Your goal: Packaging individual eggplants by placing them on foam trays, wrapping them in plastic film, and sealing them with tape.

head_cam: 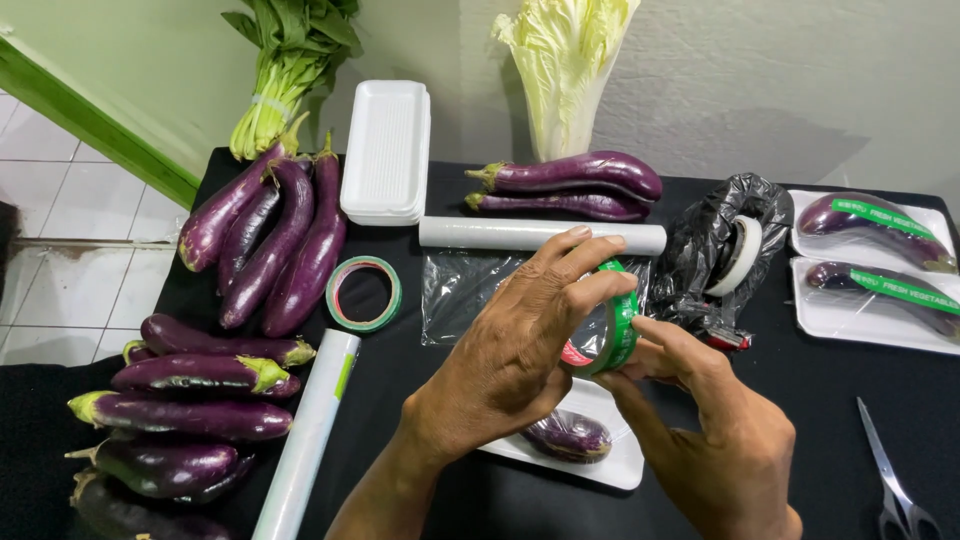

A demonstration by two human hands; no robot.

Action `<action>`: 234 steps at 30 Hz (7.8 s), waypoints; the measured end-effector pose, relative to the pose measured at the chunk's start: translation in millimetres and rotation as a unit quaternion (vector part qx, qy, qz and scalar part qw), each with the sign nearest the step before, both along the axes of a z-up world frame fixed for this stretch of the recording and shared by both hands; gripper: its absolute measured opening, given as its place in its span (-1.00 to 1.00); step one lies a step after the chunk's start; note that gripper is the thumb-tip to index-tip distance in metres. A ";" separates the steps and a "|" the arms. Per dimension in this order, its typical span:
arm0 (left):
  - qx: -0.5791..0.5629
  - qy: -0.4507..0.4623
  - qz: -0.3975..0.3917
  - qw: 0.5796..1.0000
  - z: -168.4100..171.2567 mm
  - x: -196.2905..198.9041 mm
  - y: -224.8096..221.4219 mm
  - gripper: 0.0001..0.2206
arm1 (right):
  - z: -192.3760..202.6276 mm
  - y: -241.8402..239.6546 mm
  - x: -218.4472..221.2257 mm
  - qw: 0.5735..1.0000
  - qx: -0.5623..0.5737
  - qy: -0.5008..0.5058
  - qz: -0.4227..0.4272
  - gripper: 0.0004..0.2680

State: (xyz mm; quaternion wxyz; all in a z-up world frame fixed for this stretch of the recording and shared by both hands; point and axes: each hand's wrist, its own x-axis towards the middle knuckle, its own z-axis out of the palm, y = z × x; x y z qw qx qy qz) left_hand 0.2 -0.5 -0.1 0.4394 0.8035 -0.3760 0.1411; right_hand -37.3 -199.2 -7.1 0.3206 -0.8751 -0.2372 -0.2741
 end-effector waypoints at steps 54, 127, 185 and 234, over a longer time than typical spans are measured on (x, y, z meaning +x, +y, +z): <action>0.044 0.044 -0.036 0.997 -6.4 1.3 -7.2 -0.24 | 31.5 -26.3 12.6 0.988 0.085 0.120 0.044 -0.83; -0.119 0.483 0.064 0.865 -57.3 -95.3 -41.5 -0.24 | 32.9 -70.9 -39.7 0.956 0.170 0.221 0.094 -0.91; -0.199 0.183 0.002 0.963 -75.5 -166.1 -51.2 -0.25 | -6.8 -49.9 -3.4 0.907 0.210 0.348 0.112 -0.93; -0.126 0.165 0.016 0.978 -77.0 -150.3 -40.3 -0.21 | -279.7 -418.4 -136.2 0.941 -0.086 0.224 -0.240 -0.66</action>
